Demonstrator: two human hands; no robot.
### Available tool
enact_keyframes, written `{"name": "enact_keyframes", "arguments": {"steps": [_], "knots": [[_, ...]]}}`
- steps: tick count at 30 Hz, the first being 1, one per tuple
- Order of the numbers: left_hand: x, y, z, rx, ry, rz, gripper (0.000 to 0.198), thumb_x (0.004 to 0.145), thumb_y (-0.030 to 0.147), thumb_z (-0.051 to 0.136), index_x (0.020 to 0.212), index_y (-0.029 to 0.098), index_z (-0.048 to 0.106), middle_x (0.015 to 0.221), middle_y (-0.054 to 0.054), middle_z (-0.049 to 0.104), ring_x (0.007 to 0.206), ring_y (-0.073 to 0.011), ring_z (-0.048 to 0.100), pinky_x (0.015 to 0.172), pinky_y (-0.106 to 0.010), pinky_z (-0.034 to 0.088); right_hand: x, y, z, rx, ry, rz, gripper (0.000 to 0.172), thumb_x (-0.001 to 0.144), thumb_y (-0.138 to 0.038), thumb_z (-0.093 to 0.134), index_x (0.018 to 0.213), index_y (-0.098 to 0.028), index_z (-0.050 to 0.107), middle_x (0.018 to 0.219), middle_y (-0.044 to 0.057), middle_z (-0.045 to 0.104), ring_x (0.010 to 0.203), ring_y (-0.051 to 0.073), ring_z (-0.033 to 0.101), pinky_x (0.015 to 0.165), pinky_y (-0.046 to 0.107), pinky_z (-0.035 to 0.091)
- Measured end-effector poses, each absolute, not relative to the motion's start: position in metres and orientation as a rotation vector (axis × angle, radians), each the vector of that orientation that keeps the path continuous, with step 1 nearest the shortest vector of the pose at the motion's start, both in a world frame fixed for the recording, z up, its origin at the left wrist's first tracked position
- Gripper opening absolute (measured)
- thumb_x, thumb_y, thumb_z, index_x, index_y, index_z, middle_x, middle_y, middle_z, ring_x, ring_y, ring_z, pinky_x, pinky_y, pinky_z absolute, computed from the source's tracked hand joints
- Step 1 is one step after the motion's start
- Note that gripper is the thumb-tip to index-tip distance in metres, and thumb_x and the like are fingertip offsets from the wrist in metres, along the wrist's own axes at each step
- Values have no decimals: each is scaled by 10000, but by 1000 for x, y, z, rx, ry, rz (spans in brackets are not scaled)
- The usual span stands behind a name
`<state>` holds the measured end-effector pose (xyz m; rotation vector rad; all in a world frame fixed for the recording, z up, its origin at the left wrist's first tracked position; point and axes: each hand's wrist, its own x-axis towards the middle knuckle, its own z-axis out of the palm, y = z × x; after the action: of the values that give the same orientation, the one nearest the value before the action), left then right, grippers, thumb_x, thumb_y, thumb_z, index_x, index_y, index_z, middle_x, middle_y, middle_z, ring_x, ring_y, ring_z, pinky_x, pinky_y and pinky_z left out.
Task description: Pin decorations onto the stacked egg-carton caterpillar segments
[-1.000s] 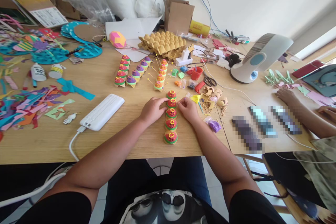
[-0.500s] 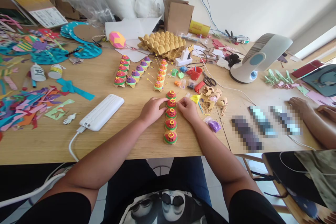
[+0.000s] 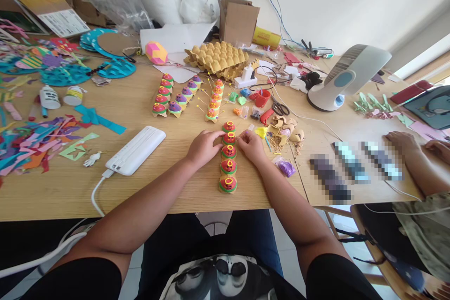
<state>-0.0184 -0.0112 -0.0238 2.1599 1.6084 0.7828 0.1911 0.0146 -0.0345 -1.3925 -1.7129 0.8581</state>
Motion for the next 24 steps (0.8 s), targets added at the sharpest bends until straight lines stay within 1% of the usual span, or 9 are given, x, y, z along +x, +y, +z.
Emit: {"name": "enact_keyframes", "arguments": {"steps": [9,14,24], "knots": [[-18,-11,-24,2159,1604,801,432,853,196,734,1280,260,715,1134,-63,761,1090,-264,668,961,-347,526,191,14,-31,-1395,-1710,866,153,832,-304,622,728,-222,545,630,-39,519,591,129,438,578,275,346],[-18,-10,-25,2162,1598,803,442,854,198,736,1292,252,712,1119,-63,762,1081,-263,669,951,-344,529,190,13,-30,-1384,-1707,877,168,823,-330,623,720,-222,546,623,-36,515,596,134,444,573,277,339],[-19,-10,-26,2149,1605,800,454,849,204,745,1299,250,712,1111,-65,755,1069,-261,668,939,-340,530,190,13,-30,-1385,-1701,900,148,828,-306,627,735,-215,557,628,-41,519,598,127,447,578,273,343]]}}
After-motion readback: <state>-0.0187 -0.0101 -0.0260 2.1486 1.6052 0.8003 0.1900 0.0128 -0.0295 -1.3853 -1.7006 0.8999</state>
